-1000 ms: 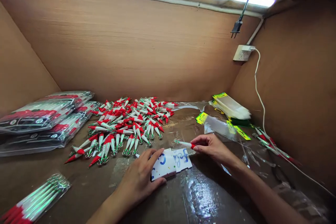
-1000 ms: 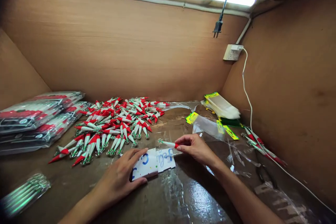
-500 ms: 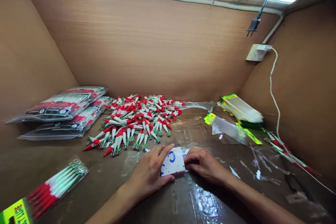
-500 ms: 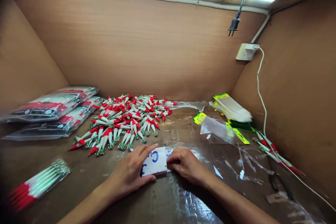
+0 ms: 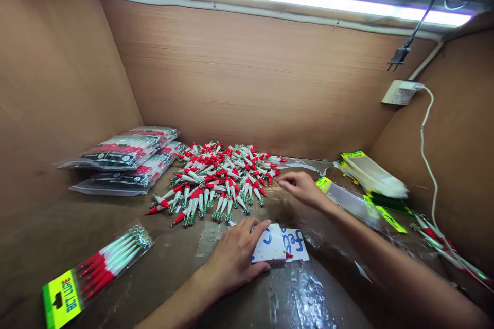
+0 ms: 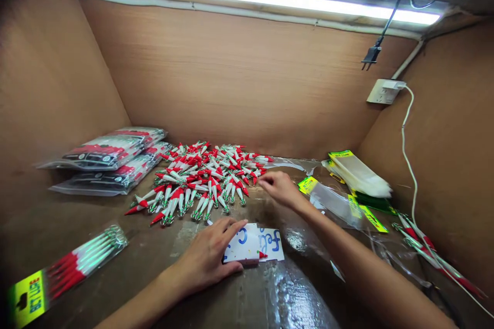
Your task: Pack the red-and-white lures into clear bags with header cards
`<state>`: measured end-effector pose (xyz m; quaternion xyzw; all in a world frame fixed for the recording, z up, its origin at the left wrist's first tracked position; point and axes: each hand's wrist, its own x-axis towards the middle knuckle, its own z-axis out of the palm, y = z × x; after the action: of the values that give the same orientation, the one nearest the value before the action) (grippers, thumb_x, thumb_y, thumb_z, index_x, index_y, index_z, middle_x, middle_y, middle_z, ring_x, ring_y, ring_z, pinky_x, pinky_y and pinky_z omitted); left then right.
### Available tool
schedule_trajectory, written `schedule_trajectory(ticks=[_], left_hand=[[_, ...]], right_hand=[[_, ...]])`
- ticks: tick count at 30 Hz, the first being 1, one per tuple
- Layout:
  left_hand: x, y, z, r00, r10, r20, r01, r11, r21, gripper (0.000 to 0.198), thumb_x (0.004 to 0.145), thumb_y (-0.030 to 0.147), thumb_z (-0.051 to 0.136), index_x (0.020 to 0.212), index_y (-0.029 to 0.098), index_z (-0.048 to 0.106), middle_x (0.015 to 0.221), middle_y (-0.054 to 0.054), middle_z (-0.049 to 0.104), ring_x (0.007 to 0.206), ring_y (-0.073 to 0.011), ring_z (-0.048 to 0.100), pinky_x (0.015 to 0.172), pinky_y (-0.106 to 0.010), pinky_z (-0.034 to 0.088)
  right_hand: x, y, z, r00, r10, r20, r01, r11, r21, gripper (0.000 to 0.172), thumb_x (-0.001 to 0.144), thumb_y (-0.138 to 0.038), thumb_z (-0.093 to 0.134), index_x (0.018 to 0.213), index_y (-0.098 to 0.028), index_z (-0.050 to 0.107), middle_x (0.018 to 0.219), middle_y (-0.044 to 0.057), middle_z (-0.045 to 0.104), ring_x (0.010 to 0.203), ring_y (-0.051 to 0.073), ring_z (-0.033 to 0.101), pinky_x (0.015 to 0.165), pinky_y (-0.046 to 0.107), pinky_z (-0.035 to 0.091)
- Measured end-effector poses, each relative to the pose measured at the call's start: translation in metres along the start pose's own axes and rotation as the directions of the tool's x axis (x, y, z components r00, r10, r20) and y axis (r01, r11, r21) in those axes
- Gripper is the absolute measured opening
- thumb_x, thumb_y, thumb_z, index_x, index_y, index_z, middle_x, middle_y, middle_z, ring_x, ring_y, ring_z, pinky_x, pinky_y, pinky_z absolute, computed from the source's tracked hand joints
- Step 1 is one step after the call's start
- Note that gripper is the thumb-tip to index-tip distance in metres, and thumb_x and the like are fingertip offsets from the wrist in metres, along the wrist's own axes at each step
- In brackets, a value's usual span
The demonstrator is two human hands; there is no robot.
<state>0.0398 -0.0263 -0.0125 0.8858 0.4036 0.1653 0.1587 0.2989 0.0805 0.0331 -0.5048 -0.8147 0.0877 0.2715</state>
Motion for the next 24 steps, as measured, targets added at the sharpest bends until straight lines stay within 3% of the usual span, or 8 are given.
schedule_trajectory(ticks=[4,8,11,15,19,21,24], left_hand=[[-0.001,-0.001,0.001,1.000,-0.014,0.016,0.014,1.000,-0.005,0.086,0.076,0.042,0.079,0.150,0.033,0.036,0.138,-0.009,0.050,0.121,-0.0319,0.052,0.104,-0.048,0.044],[-0.001,-0.001,0.000,0.999,-0.025,0.044,0.025,1.000,0.006,0.090,0.072,0.045,0.082,0.149,0.034,0.036,0.138,-0.008,0.050,0.122,-0.0328,0.051,0.105,-0.048,0.042],[-0.002,0.000,-0.002,0.998,-0.034,0.049,0.034,0.999,0.005,0.093,0.070,0.046,0.084,0.149,0.034,0.037,0.139,-0.008,0.050,0.122,-0.0329,0.051,0.106,-0.048,0.042],[-0.002,0.002,-0.004,0.999,-0.024,0.049,0.023,1.000,0.015,0.093,0.070,0.048,0.084,0.149,0.035,0.037,0.137,-0.008,0.052,0.121,-0.0326,0.051,0.107,-0.047,0.042],[-0.002,0.002,-0.005,0.999,-0.014,0.037,0.013,1.000,0.020,0.094,0.069,0.049,0.085,0.149,0.034,0.037,0.136,-0.007,0.053,0.120,-0.0323,0.052,0.105,-0.047,0.043],[-0.002,0.001,-0.005,0.999,-0.013,0.034,0.012,1.000,0.014,0.094,0.069,0.049,0.085,0.149,0.034,0.038,0.135,-0.007,0.054,0.120,-0.0323,0.052,0.105,-0.048,0.044],[-0.002,0.001,-0.005,0.999,-0.014,0.037,0.014,1.000,0.003,0.093,0.070,0.049,0.085,0.149,0.033,0.038,0.137,-0.008,0.053,0.121,-0.0330,0.052,0.106,-0.049,0.043]], right_hand=[[0.095,-0.005,0.003,0.997,-0.003,-0.082,-0.011,0.984,-0.177,0.028,0.096,-0.025,0.052,0.106,-0.020,0.078,0.107,0.009,0.076,0.100,0.025,0.067,0.085,0.031,0.047],[0.142,-0.017,0.026,0.996,-0.092,0.021,0.094,0.955,-0.280,0.020,0.085,-0.016,0.062,0.092,-0.023,0.079,0.104,0.008,0.075,0.107,0.025,0.061,0.086,0.029,0.044],[0.152,-0.018,0.046,0.988,-0.123,0.092,0.146,0.939,-0.311,0.012,0.078,-0.013,0.068,0.078,-0.021,0.077,0.099,0.010,0.074,0.106,0.025,0.061,0.087,0.028,0.043],[0.155,-0.006,0.050,0.997,-0.071,0.010,0.071,0.953,-0.295,0.016,0.084,-0.012,0.061,0.079,-0.017,0.076,0.101,0.014,0.072,0.102,0.024,0.062,0.085,0.029,0.044],[0.156,0.017,0.023,0.977,0.036,-0.211,-0.076,0.980,-0.183,0.019,0.092,-0.021,0.056,0.094,-0.019,0.075,0.112,0.013,0.070,0.105,0.025,0.063,0.085,0.031,0.045],[0.152,0.029,0.003,0.934,0.100,-0.343,-0.132,0.989,-0.072,0.023,0.094,-0.030,0.055,0.099,-0.018,0.074,0.116,0.014,0.070,0.107,0.026,0.063,0.087,0.033,0.046],[0.130,0.045,-0.021,0.855,0.214,-0.472,-0.159,0.975,0.153,0.040,0.097,-0.046,0.048,0.104,-0.014,0.071,0.108,0.017,0.073,0.097,0.026,0.068,0.081,0.035,0.052]])
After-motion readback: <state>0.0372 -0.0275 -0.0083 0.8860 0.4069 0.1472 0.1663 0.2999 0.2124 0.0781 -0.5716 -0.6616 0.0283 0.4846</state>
